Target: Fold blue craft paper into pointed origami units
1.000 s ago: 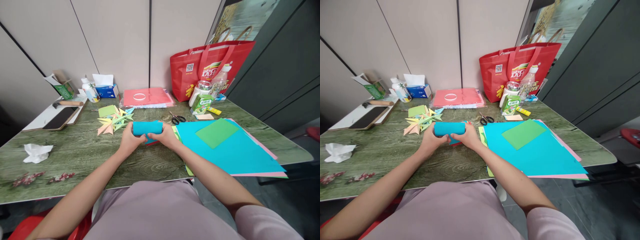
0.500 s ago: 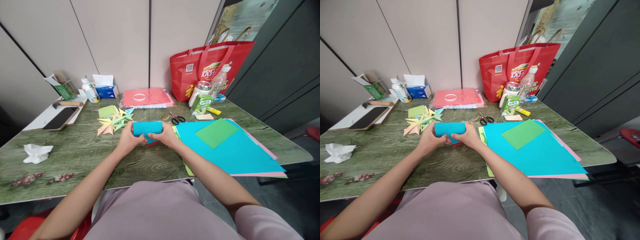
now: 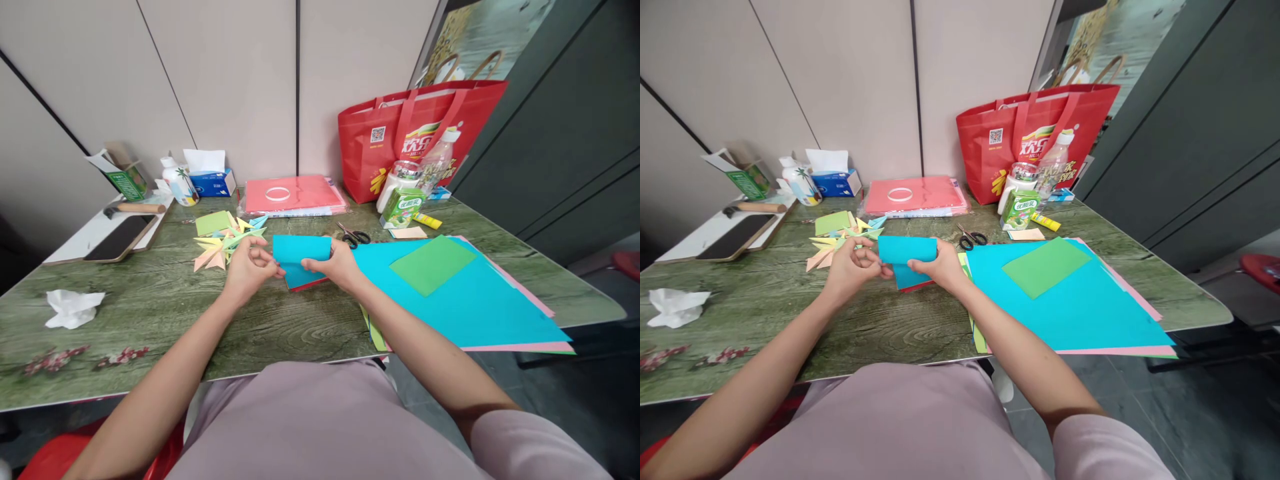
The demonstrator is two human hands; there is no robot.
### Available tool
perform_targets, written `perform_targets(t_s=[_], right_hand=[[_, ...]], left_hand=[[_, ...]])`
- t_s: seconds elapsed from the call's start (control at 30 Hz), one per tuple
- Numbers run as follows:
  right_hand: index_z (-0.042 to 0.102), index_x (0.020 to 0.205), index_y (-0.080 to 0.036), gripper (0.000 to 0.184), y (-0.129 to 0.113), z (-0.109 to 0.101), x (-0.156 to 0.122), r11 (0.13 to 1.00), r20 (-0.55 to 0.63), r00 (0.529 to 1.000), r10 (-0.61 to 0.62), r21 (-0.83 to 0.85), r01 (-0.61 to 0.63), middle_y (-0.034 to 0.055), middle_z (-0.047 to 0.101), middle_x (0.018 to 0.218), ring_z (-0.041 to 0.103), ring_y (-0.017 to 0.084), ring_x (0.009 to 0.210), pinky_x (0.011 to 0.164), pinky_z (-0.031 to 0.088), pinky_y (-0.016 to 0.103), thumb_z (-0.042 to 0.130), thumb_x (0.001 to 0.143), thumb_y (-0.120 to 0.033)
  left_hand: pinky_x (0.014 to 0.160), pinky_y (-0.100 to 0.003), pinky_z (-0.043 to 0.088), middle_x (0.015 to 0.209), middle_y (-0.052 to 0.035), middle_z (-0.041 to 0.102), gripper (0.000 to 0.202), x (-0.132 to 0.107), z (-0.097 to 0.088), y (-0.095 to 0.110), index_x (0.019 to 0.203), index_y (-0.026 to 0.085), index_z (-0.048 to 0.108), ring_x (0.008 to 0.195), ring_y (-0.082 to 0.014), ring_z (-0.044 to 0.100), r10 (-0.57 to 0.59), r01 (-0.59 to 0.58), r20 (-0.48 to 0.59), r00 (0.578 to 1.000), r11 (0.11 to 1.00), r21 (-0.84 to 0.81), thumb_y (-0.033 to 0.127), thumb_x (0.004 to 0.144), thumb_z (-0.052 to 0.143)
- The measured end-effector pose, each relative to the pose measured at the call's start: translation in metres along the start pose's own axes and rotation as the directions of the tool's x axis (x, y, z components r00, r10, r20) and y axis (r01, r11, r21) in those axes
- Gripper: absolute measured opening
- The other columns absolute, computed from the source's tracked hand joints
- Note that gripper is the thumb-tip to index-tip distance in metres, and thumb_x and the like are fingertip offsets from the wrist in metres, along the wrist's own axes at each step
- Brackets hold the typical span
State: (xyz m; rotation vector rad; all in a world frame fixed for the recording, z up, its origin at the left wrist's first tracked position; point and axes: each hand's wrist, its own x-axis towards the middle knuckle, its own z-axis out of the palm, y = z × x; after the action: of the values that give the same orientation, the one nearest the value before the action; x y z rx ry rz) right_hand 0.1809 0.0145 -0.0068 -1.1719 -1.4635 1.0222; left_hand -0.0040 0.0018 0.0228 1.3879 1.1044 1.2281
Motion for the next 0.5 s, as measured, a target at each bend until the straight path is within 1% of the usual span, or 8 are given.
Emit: perform_targets(t_s=[0.13,0.17,0.27,0.33,0.37,0.4,0.43,0.5], right_hand=[[0.052,0.071,-0.018,0.031,-0.004,-0.004,0.0,0.998,-0.037,0.999,0.013,0.067,-0.01,0.0021,0.065,0.062,0.058,0.015,0.052,0.051,0.049,0.029,0.073,0.055,-0.035],[0.052,0.07,-0.018,0.031,-0.005,-0.004,0.0,0.998,-0.037,0.999,0.014,0.069,-0.011,0.0021,0.065,0.061,0.058,0.015,0.051,0.051,0.049,0.029,0.073,0.055,-0.035],[0.054,0.071,-0.017,0.032,-0.006,-0.002,-0.003,0.999,0.001,1.0,0.015,0.042,-0.015,0.0027,0.065,0.064,0.058,0.016,0.053,0.051,0.048,0.029,0.073,0.055,-0.036],[0.056,0.074,-0.016,0.031,-0.005,0.001,-0.005,1.0,0.026,1.0,-0.005,-0.002,0.005,0.0029,0.065,0.067,0.058,0.016,0.057,0.053,0.048,0.028,0.073,0.055,-0.035],[0.057,0.075,-0.016,0.031,-0.005,0.002,-0.006,0.999,0.036,0.999,-0.023,-0.031,0.024,0.0027,0.065,0.069,0.058,0.016,0.059,0.054,0.048,0.028,0.073,0.055,-0.034],[0.058,0.075,-0.016,0.03,-0.006,0.004,-0.007,0.997,0.045,0.998,-0.042,-0.061,0.045,0.0022,0.065,0.07,0.058,0.016,0.06,0.055,0.047,0.028,0.072,0.055,-0.033],[0.059,0.074,-0.016,0.029,-0.006,0.005,-0.008,0.994,0.057,0.997,-0.058,-0.087,0.063,0.0017,0.064,0.071,0.057,0.016,0.062,0.057,0.047,0.027,0.072,0.055,-0.032],[0.059,0.072,-0.016,0.026,-0.007,0.006,-0.009,0.989,0.086,0.994,-0.072,-0.12,0.082,0.0006,0.063,0.07,0.056,0.015,0.063,0.057,0.046,0.026,0.072,0.055,-0.031]], left_hand=[[0.052,-0.033,0.055,0.055,0.007,0.059,0.038,0.007,-0.008,-0.001,0.088,0.018,0.04,0.049,-0.0173,0.064,0.073,-0.075,-0.145,0.987,0.997,-0.005,0.014,0.057,0.062],[0.054,-0.033,0.056,0.057,0.0059,0.06,0.038,0.008,-0.009,-0.002,0.09,0.018,0.042,0.052,-0.0172,0.065,0.079,-0.084,-0.147,0.986,0.996,-0.026,0.017,0.059,0.063],[0.06,-0.033,0.057,0.064,0.002,0.063,0.037,0.007,-0.005,-0.006,0.097,0.015,0.05,0.061,-0.0161,0.066,0.04,-0.047,-0.088,0.995,0.996,-0.079,0.031,0.066,0.065],[0.06,-0.032,0.057,0.069,0.0,0.065,0.035,0.003,0.0,-0.009,0.094,0.015,0.055,0.061,-0.0157,0.065,-0.001,0.003,0.017,1.0,0.996,-0.092,0.038,0.069,0.064],[0.062,-0.033,0.057,0.073,-0.0021,0.067,0.034,0.0,0.002,-0.01,0.091,0.015,0.057,0.065,-0.0172,0.066,-0.025,0.034,0.102,0.994,0.996,-0.086,0.037,0.068,0.066],[0.062,-0.033,0.058,0.074,-0.0037,0.069,0.033,-0.002,0.004,-0.011,0.087,0.013,0.06,0.068,-0.019,0.066,-0.046,0.057,0.151,0.988,0.996,-0.074,0.036,0.065,0.069],[0.062,-0.034,0.058,0.075,-0.005,0.07,0.034,-0.004,0.005,-0.012,0.085,0.012,0.062,0.068,-0.02,0.067,-0.068,0.079,0.169,0.983,0.995,-0.057,0.035,0.062,0.072],[0.061,-0.036,0.058,0.071,-0.0074,0.07,0.031,-0.006,0.006,-0.014,0.078,0.01,0.064,0.063,-0.0209,0.067,-0.104,0.11,0.143,0.984,0.993,-0.04,0.035,0.062,0.073]])
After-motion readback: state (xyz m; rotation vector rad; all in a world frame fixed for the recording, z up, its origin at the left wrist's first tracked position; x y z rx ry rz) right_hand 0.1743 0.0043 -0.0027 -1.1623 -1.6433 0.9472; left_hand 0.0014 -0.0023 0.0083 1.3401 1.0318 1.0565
